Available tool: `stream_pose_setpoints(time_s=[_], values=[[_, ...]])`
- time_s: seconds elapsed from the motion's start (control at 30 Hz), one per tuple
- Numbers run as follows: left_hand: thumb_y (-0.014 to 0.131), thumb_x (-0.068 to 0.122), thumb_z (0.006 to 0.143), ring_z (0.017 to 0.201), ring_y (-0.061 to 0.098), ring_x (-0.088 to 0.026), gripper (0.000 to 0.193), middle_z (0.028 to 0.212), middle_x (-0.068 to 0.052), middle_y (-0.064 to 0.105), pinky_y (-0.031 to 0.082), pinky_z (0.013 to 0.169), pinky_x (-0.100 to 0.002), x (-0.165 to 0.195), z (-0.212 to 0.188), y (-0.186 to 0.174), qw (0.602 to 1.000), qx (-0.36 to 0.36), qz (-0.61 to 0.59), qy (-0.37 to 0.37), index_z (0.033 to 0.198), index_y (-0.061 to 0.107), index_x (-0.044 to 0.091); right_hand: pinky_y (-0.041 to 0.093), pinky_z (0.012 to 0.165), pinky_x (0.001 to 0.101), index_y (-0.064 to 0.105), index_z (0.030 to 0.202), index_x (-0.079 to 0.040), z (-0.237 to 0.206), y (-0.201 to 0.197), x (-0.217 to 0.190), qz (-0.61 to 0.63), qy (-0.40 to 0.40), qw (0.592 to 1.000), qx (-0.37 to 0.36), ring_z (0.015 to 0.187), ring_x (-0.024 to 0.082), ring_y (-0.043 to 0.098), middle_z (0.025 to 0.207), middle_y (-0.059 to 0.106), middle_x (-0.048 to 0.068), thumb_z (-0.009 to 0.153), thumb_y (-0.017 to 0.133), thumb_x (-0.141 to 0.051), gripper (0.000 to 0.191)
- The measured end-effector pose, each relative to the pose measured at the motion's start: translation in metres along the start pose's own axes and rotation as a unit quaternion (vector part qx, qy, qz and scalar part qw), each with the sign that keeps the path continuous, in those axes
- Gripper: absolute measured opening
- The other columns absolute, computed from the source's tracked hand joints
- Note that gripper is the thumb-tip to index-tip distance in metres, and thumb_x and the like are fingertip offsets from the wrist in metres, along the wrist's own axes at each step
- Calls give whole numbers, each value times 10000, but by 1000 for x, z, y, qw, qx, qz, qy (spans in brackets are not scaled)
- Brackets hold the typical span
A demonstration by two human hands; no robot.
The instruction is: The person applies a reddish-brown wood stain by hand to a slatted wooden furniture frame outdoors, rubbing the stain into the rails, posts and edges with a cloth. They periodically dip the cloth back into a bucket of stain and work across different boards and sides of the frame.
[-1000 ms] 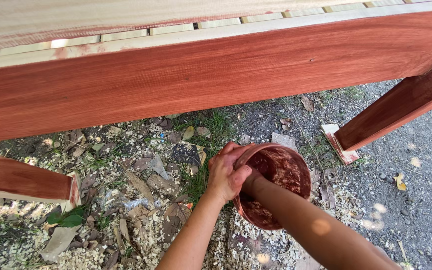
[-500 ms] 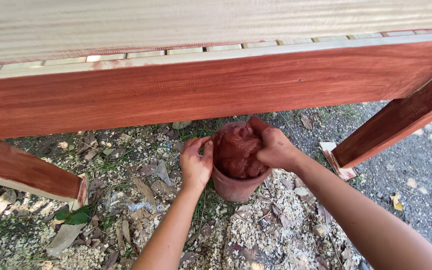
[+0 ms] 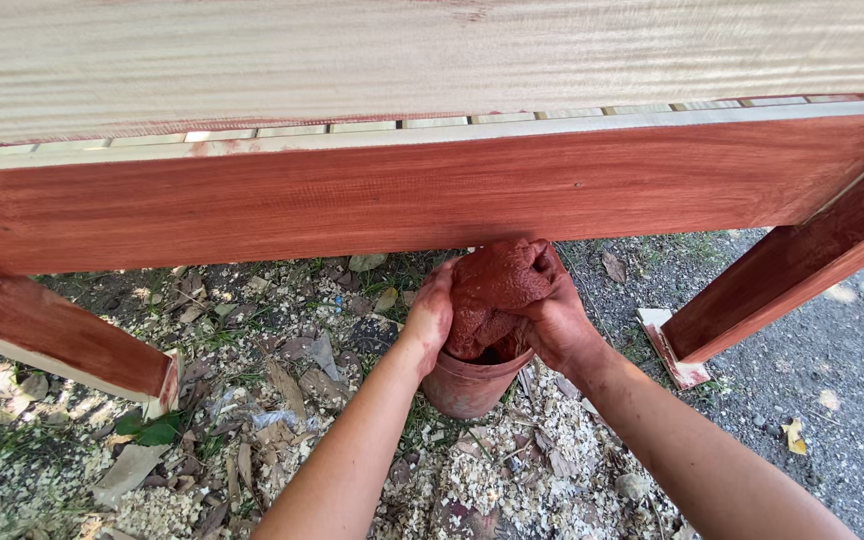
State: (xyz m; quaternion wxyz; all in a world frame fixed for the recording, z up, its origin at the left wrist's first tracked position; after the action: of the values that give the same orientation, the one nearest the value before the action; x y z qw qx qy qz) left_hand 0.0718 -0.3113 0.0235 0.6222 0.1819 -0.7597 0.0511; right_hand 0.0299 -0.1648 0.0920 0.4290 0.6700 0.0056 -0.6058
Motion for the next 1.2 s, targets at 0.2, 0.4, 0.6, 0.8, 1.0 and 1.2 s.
stream_pose_setpoints(time_s=[0.2,0.4,0.6,0.8,1.0,1.2], values=[[401,606,998,1373,480,-191,687,1505,-56,525,329,1150,-368,-24,11,9,996,4,3,-84,1489,476,131,546,987,457,395,1432,-110,-7,-22,31,-127,130,978,100,1217,316,648,1347,601,137,683,677,192,856],[616,483,927,1101,668,-241,510,1203,-92,743,500,952,-386,-18,13,-17,990,131,21,-53,1242,723,97,570,1026,429,454,1419,-32,-8,0,20,-342,139,929,2,1198,305,668,1293,684,179,663,808,116,848],[602,421,994,1006,670,-266,464,1148,-137,732,506,913,-391,-27,9,-32,970,232,59,-47,1181,718,12,589,924,407,637,1345,-33,3,14,50,-84,292,953,1,1126,208,708,1282,728,67,887,637,-207,490],[543,323,1003,1049,675,-220,415,1192,-109,737,504,937,-370,-52,5,-29,966,226,-117,-52,1175,708,-17,589,866,397,647,1312,-77,18,-2,76,-317,247,911,93,1018,226,702,1195,738,121,858,702,-155,464],[513,312,1012,1115,666,-267,451,1253,-142,714,483,983,-387,-59,2,-31,972,211,-53,-87,1256,690,-25,598,898,350,622,1308,-30,20,2,72,-380,223,892,97,1048,210,719,1196,742,126,797,742,-127,533],[581,434,954,1278,587,-239,620,1437,-88,622,440,1056,-356,-71,3,-17,966,163,-183,-81,1443,534,55,626,826,401,639,1287,5,5,-6,65,-253,227,920,195,993,275,736,1152,742,190,812,610,-53,480]])
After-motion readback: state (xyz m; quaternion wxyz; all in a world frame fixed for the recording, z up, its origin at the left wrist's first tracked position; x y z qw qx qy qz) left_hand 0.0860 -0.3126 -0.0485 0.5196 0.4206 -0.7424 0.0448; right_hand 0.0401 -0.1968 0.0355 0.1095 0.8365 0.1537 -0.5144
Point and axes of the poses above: each hand's wrist, its own z-axis towards the middle knuckle, its own y-axis out of the palm, x = y × z, the point moved 9 cm from there along z, towards the middle knuckle
